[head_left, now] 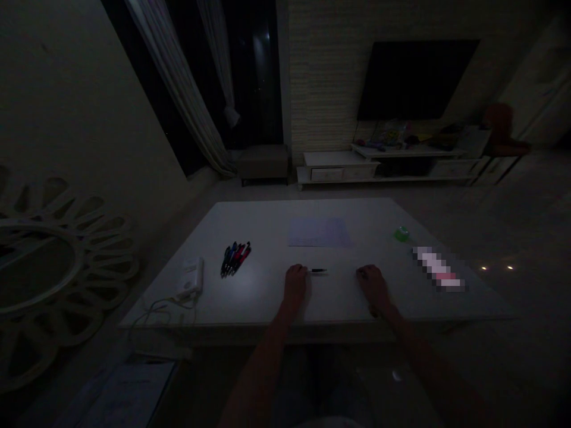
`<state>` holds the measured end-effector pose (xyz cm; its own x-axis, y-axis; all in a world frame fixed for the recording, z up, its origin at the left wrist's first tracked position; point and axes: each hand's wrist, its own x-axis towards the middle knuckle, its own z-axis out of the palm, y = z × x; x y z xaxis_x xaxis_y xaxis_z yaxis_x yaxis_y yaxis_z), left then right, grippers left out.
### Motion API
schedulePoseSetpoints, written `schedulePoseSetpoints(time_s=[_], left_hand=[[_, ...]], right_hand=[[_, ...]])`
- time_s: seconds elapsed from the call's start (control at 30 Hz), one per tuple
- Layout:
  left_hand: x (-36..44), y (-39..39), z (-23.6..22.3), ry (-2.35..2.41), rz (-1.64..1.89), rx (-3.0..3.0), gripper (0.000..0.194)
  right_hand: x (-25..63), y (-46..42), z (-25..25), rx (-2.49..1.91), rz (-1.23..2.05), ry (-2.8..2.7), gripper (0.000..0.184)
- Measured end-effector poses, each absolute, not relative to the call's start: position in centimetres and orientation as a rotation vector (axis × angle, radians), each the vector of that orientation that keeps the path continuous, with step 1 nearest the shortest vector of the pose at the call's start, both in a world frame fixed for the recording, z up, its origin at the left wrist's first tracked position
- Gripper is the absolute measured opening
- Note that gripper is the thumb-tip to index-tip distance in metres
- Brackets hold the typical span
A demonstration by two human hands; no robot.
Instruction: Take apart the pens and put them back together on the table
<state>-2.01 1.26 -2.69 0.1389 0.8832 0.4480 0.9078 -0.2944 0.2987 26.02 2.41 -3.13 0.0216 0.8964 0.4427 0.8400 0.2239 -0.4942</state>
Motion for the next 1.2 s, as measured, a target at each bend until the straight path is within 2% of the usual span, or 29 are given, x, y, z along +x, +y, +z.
schedulePoseSetpoints(time_s=[0.13, 0.27, 0.4, 0.57, 0.67, 0.77, 0.87, 1.0, 1.17, 1.2], left_hand=[[-1.8, 1.1, -2.2, -1.764, -0.776, -2.407, 0.024], [-1.6, 0.9, -2.0, -1.652, -0.661, -2.467, 0.022], [-1.6, 0.8, -2.1, -1.630, -0.668, -2.499, 0.019], [-1.8, 0.6, -1.8, -1.650, -0.816, -2.467, 0.027], [-1.9, 0.6, -1.4, -1.801, -0.944, -2.296, 0.037], [-2.0, 0.8, -1.4, -1.985, -0.904, -2.134, 0.038], [-1.8, 1.1, -1.6, -2.030, -0.747, -2.075, 0.034], [-1.5, 1.2, -1.7, -2.027, -0.643, -2.031, 0.030], [-1.4, 1.1, -1.3, -2.015, -0.638, -2.030, 0.027], [-1.4, 1.1, -1.2, -2.013, -0.639, -2.031, 0.026]], right_hand=[[23.0, 1.1, -2.3, -1.547, -0.106, -1.941, 0.031], [16.5, 0.0, -1.4, -1.369, -0.185, -2.166, 0.034], [12.4, 0.5, -1.3, -1.241, -0.187, -2.168, 0.032], [12.2, 1.4, -1.7, -1.241, -0.119, -2.170, 0.032], [12.6, 1.1, -1.4, -1.350, -0.133, -2.108, 0.020], [12.8, 0.9, -0.9, -1.433, -0.115, -1.929, 0.009], [12.8, 0.9, -0.6, -1.474, -0.051, -1.735, 0.021], [12.5, 1.7, 0.7, -1.428, 0.229, -1.506, 0.037], [12.7, 4.3, 4.9, -0.964, 1.120, -0.852, 0.045], [12.9, 4.8, 5.7, -0.892, 1.209, -0.810, 0.048]])
